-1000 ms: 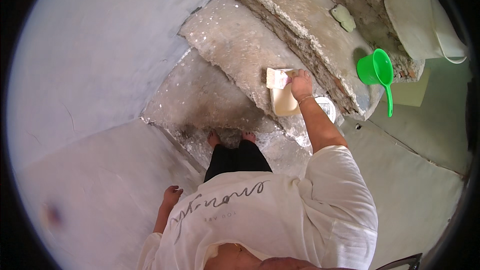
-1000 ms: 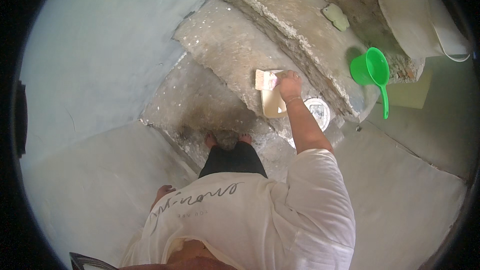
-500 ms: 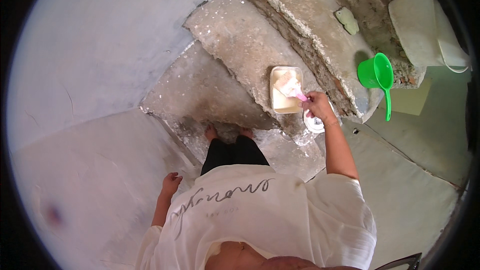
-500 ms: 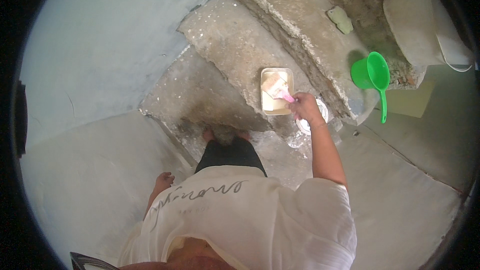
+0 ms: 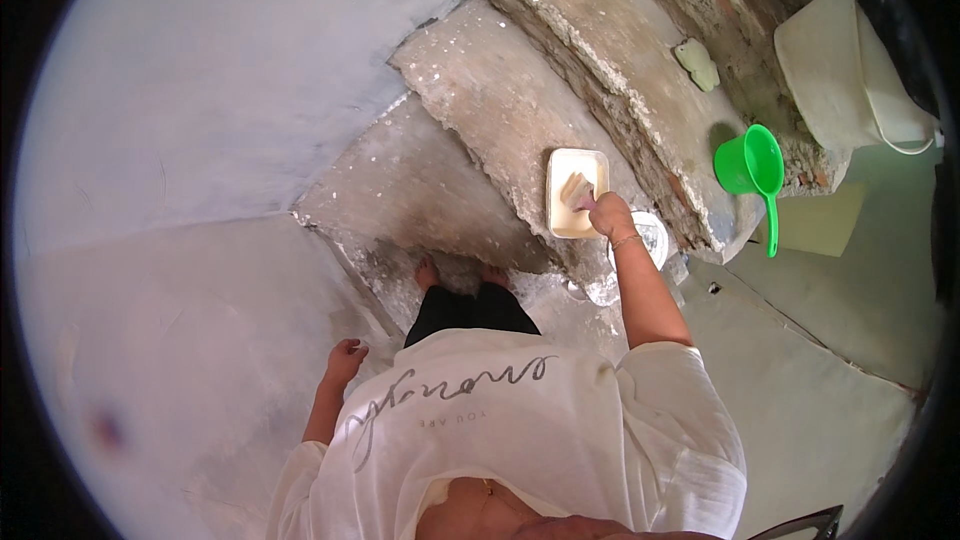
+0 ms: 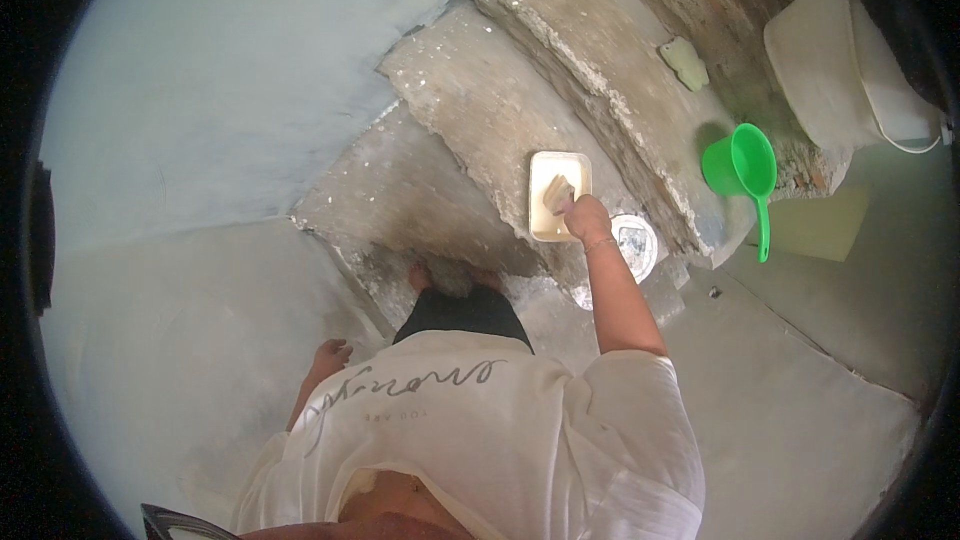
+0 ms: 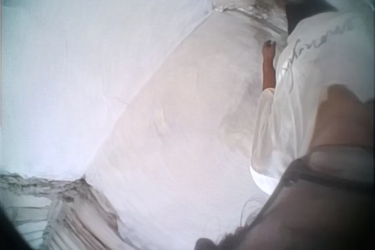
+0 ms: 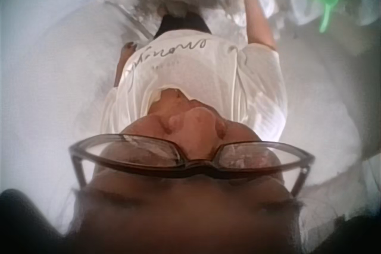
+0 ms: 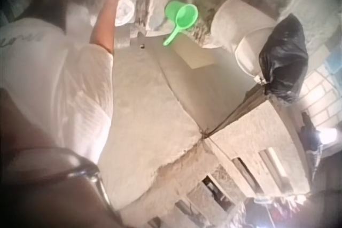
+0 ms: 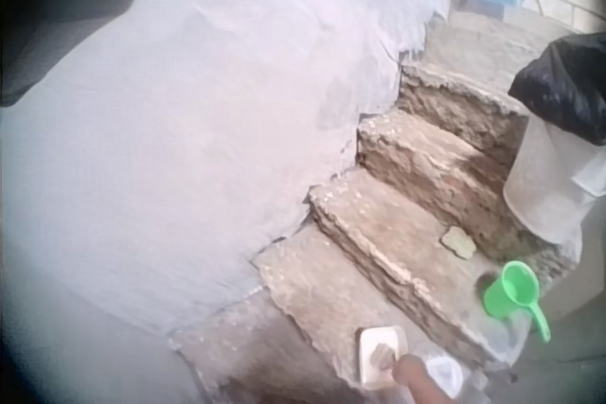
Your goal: The person applies white paint to a wall using a brush, then mixes and spreads plaster or filler on a surface using spatulas.
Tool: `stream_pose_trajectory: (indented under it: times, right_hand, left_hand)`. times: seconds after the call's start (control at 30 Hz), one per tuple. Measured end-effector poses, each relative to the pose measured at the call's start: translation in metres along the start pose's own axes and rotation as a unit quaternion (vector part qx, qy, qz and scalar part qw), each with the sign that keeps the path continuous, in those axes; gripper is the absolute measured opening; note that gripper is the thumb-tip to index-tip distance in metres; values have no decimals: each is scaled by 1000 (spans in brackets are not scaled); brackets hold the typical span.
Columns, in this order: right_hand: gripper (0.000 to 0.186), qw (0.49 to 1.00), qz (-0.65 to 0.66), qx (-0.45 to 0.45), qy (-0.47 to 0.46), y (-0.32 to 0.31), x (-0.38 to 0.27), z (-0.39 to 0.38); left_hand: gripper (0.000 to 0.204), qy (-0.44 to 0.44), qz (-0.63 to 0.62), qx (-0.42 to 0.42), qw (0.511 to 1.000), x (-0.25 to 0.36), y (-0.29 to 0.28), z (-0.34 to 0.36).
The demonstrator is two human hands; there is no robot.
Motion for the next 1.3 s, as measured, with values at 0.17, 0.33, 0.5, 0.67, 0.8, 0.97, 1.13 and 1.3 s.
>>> stream_pose_trajectory:
  times: [0.17,0.33,0.5,0.67,0.8,0.97,1.13,1.3]
  right_hand:
    - [43,999,-40,-11,14,5,-23,6]
    - [50,998,-56,-22,0,10,-10,22]
    - [56,999,-22,-14,-32,-24,-5,-8]
    - [47,988,74,97,-92,-62,4,-68]
    - [36,966,57,164,-189,-42,48,-70]
    - [18,903,420,80,45,-2,52,-72]
    - [21,795,606,-22,19,32,67,-68]
    - [27,716,677,-140,100,49,94,-76]
  left_hand:
    - [48,-12,9,7,1000,-9,-2,-10]
    - [49,-37,44,-12,998,-31,3,-12]
    - [49,-55,27,-7,998,-41,-6,-20]
    - [50,-24,12,-1,1000,-30,-8,-11]
    - [52,6,52,-7,999,-16,-7,20]
    - [51,22,20,-1,1000,-4,-19,51]
    - [53,26,56,31,998,-6,-44,63]
    - [55,34,124,47,991,-19,-45,72]
Point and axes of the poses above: each hand's wrist, its own z-axis towards the middle knuckle, its own y-axis out of the palm, x = y × z, the point moved 4 cm from there along z, towards the middle knuckle, and after that the axes turned 7 degrees about z, right-handed, at the moved point
